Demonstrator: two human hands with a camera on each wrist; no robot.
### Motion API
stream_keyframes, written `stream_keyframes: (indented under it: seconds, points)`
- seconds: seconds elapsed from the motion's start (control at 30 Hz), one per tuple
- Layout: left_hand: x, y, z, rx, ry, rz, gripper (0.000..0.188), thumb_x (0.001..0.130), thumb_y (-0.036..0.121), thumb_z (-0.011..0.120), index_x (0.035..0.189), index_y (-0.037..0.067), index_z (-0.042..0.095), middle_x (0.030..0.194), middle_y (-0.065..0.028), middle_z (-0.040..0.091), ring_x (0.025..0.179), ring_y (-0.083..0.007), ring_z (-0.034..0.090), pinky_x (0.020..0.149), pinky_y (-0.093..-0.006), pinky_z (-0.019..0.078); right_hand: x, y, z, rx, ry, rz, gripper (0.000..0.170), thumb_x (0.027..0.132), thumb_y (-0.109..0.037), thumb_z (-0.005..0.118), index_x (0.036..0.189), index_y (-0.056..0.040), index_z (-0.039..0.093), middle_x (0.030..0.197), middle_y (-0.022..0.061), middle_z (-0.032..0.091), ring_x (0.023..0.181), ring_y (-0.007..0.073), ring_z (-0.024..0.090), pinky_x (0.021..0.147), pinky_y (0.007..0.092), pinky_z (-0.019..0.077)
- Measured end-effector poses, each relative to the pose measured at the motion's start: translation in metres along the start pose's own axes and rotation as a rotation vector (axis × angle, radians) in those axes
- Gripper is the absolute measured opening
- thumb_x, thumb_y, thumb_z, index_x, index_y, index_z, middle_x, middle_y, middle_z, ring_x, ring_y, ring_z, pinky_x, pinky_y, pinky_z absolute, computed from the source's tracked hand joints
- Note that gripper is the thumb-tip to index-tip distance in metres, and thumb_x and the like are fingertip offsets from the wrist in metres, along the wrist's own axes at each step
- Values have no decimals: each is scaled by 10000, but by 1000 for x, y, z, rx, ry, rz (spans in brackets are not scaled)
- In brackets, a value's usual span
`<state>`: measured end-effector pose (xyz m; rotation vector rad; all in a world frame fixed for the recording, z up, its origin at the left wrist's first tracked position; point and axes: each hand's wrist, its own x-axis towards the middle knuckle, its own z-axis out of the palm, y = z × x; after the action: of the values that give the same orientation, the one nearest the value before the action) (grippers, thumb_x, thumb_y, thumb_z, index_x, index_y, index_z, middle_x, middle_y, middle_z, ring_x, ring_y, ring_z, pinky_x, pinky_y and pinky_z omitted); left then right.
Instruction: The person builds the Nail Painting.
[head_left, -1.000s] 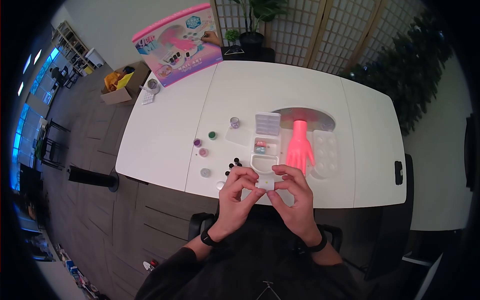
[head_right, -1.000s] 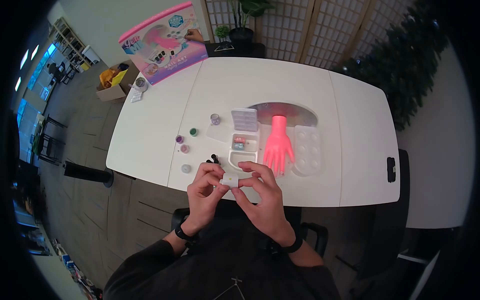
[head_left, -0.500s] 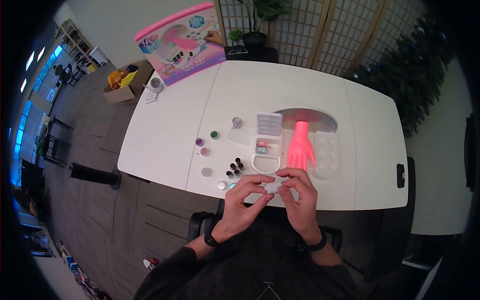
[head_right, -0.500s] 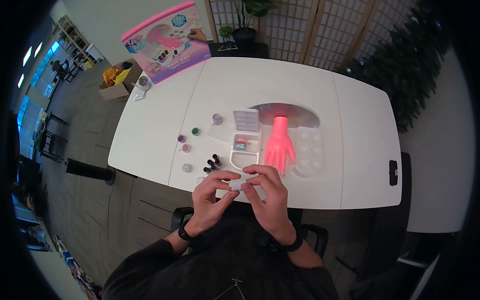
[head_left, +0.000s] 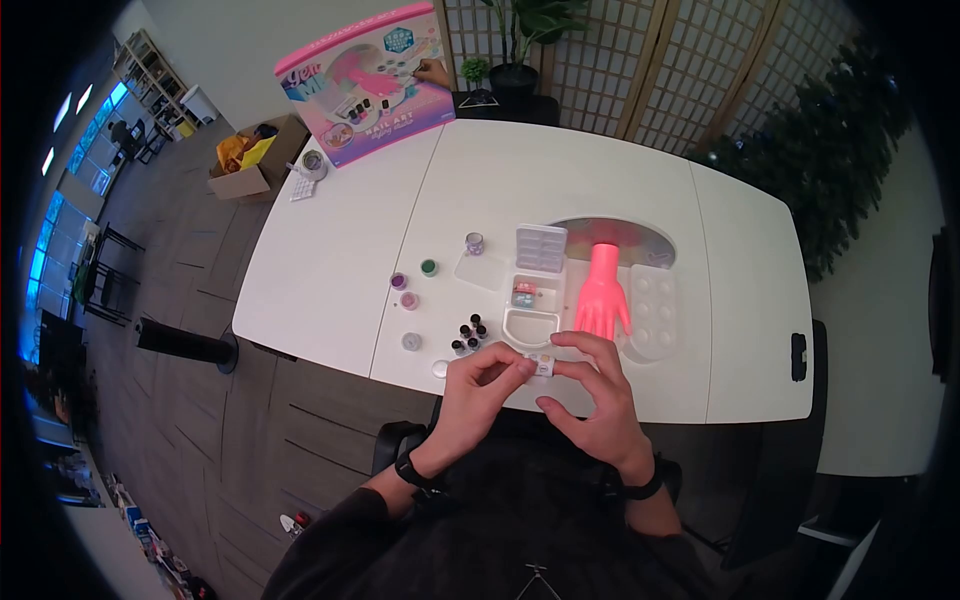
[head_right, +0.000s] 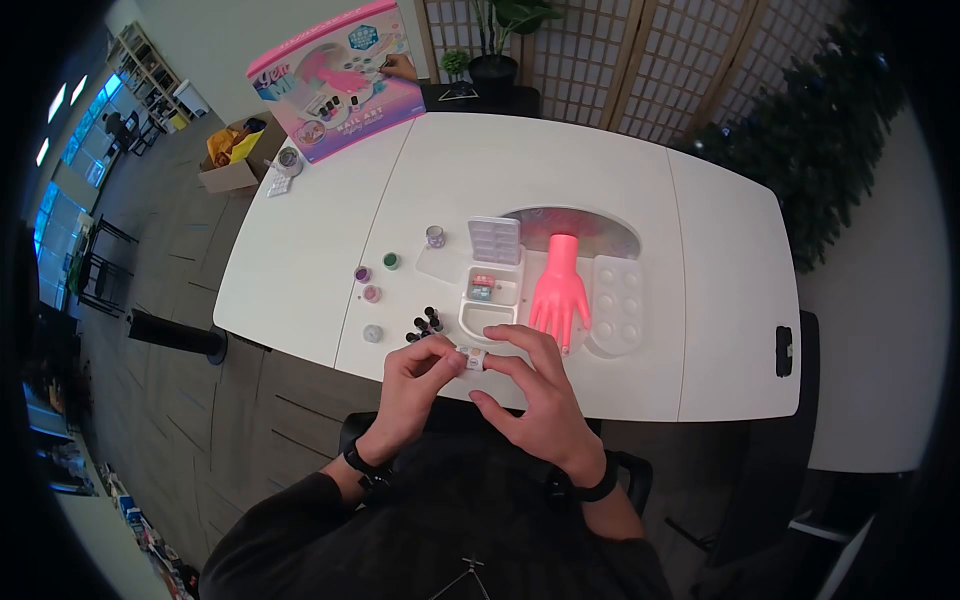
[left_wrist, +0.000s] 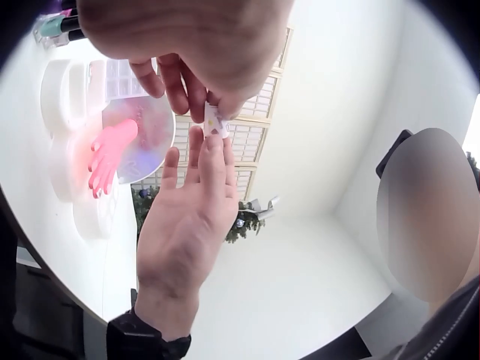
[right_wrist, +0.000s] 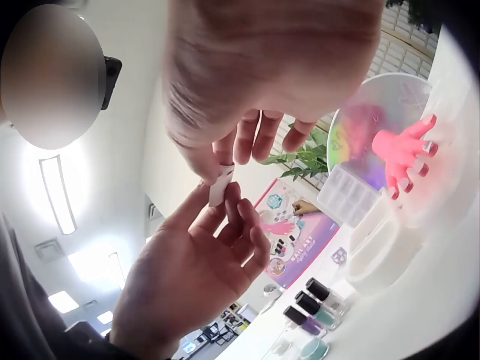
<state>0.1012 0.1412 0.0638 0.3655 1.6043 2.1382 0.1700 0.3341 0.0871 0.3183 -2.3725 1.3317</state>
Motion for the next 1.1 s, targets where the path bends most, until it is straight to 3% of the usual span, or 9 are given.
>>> stream_keyframes:
  seconds: [0.27, 0.43, 0.53, 0.63, 0.8, 0.97, 1.03, 1.1]
  points:
    - [-2, -10, -2, 10, -47, -6, 118, 1091, 88, 689, 1111, -16, 742, 1037, 18, 731, 1060, -63, 670, 942, -241, 527, -5, 6, 12, -37, 122, 16, 197, 890, -37, 863, 1021, -34, 717, 1311, 106, 685, 1218, 326, 651, 1034, 450, 500]
    - [-2, -5, 11, -54, -83, 98, 54, 1058, 24, 711, 1101, -1, 732, 1298, -64, 625, 1213, -129, 641, 1028, -309, 537, -6, 7, 13, -35, 183, 34, 173, 905, -30, 853, 1002, -22, 710, 1262, 118, 697, 1165, 323, 670, 987, 431, 524]
    - [-2, -5, 10, 39, -60, 141, 45, 1032, 3, 738, 1074, -3, 724, 1322, -74, 585, 1253, -144, 624, 1057, -330, 534, -6, 7, 14, -17, 187, 46, 175, 910, -34, 850, 1018, -12, 714, 1249, 126, 698, 1146, 330, 676, 968, 430, 536]
    - [-1, -10, 10, 62, -34, 222, 48, 1009, 3, 765, 1031, 4, 722, 1320, -75, 580, 1247, -148, 616, 1035, -324, 535, -4, 2, 14, -1, 210, 62, 170, 920, -34, 843, 1036, -5, 722, 1243, 125, 697, 1118, 304, 688, 962, 414, 544]
    - [1, -11, 5, 230, 5, 310, 79, 968, -22, 791, 981, 4, 717, 1303, -87, 588, 1190, -174, 631, 1022, -333, 522, -4, 0, 15, 299, 227, 235, 126, 938, -33, 827, 1010, 6, 731, 1234, 116, 698, 1077, 241, 706, 957, 357, 543]
    - [0, -10, 5, 323, 19, 327, 96, 945, -60, 789, 971, -3, 715, 1300, -89, 577, 1182, -187, 630, 1050, -348, 507, -5, 3, 21, 272, 237, 222, 122, 953, -53, 817, 987, 13, 720, 1205, 118, 706, 1079, 248, 708, 956, 365, 543]
    - [1, -10, 7, 336, 64, 373, 130, 913, 1, 836, 955, 7, 713, 1266, -92, 646, 1092, -209, 689, 975, -351, 548, -5, 3, 21, 230, 240, 213, 123, 958, -58, 812, 982, 14, 716, 1190, 118, 711, 1080, 250, 709, 956, 369, 544]
    - [0, -8, 8, 378, 52, 412, 128, 908, -4, 835, 960, 6, 719, 1319, -110, 657, 1114, -222, 699, 973, -359, 558, -4, 1, 21, 190, 249, 211, 118, 962, -53, 804, 977, 17, 710, 1159, 120, 721, 1081, 258, 710, 959, 376, 544]
